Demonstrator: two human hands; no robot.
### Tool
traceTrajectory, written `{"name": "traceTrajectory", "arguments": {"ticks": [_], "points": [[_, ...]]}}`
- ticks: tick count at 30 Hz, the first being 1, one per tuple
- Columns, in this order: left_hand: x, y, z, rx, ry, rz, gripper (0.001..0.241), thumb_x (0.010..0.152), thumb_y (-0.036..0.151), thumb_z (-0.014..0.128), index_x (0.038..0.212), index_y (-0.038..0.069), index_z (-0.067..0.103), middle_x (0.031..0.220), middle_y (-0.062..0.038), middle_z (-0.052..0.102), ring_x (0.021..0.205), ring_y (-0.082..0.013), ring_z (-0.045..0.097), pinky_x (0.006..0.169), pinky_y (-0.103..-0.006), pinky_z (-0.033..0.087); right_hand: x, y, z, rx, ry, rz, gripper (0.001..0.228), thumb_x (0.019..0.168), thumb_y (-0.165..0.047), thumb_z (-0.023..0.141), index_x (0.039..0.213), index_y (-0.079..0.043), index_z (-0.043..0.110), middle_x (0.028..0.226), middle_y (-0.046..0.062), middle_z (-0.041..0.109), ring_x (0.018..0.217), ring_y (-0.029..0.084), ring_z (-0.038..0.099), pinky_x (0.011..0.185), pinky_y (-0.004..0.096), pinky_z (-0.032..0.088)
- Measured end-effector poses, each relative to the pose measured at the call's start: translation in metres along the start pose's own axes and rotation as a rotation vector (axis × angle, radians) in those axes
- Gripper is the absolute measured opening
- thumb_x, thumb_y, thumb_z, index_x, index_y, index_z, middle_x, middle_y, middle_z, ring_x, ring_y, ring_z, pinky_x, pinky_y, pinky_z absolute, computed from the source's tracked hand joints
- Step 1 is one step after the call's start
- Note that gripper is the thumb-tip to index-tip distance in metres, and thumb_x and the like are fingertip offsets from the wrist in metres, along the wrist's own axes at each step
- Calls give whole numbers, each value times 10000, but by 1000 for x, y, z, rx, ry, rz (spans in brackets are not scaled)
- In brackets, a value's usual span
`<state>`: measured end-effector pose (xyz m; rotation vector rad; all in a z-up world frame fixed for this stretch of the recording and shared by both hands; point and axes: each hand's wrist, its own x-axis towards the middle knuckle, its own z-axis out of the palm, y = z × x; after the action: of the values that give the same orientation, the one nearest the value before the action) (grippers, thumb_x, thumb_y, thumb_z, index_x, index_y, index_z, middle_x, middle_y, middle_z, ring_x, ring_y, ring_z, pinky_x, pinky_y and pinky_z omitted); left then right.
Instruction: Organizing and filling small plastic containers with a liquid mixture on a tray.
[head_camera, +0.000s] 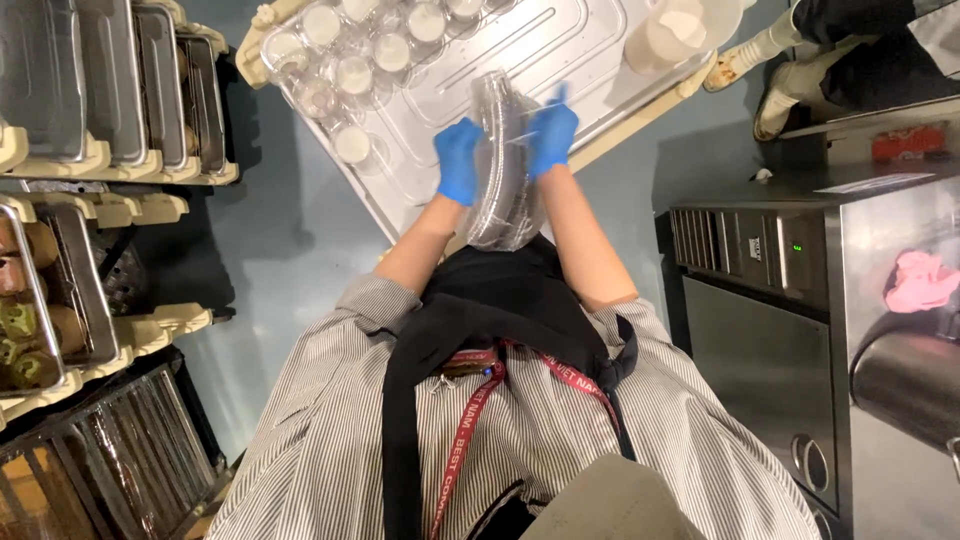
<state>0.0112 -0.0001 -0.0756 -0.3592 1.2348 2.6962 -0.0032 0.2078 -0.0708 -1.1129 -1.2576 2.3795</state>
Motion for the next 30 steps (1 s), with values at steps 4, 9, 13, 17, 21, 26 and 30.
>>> {"name": "traceTrajectory", "arguments": {"ticks": [4, 9, 13, 17, 21, 26, 30], "points": [[27, -48, -51, -256, -24, -20, 249, 880, 72, 612, 652, 68, 511, 687, -17, 487, 688, -135, 479, 665, -307, 399, 3, -30, -4, 309, -219, 300, 595, 971, -581, 479, 581, -213, 219, 539, -43, 122, 437, 130, 154, 423, 305, 169], [-1, 28, -7, 514, -100, 169, 251, 897, 150, 741, 800, 34, 542, 753, 15, 429, 706, -101, 403, 646, -294, 379, -46, -64, 13, -429, -464, -191, 367, 999, -354, 681, 785, -149, 465, 660, -64, 255, 578, 82, 247, 518, 289, 237], [-26, 90, 28, 961, -256, 240, 309, 810, 146, 777, 1031, 63, 578, 728, -21, 422, 682, -146, 432, 647, -332, 431, -94, -110, 23, -1132, -737, -565, 541, 787, -145, 763, 1312, -86, 643, 631, 24, 399, 573, 197, 432, 558, 350, 425], [-21, 77, 23, 1304, -315, 613, 282, 903, 88, 697, 1185, 99, 675, 806, -99, 545, 799, -274, 525, 731, -425, 444, -113, -106, 35, -1358, -753, -639, 681, 731, -92, 668, 1407, -112, 587, 649, 86, 569, 631, 342, 619, 608, 453, 493], [-17, 76, 34, 1527, -322, 782, 286, 927, 113, 694, 1210, 125, 729, 824, -104, 619, 840, -327, 535, 793, -478, 457, -111, -86, 40, -1524, -577, -1002, 603, 759, -121, 671, 1357, -72, 617, 880, 207, 638, 702, 417, 644, 630, 509, 517], [-16, 60, 48, 1114, -186, 702, 146, 936, 140, 710, 1074, 120, 755, 1111, -166, 655, 980, -281, 629, 855, -384, 525, -80, -64, 37, -1493, -397, -1182, 90, 816, -143, 648, 899, -134, 681, 970, 139, 615, 864, 388, 659, 716, 490, 516], [13, 0, 11, 475, 47, 170, 151, 966, 139, 682, 1056, 35, 744, 1013, -81, 739, 933, -208, 707, 887, -357, 553, -44, -29, 19, -1247, -246, -1148, 102, 901, -104, 580, 864, -32, 642, 872, 169, 622, 785, 407, 620, 696, 500, 482]]}}
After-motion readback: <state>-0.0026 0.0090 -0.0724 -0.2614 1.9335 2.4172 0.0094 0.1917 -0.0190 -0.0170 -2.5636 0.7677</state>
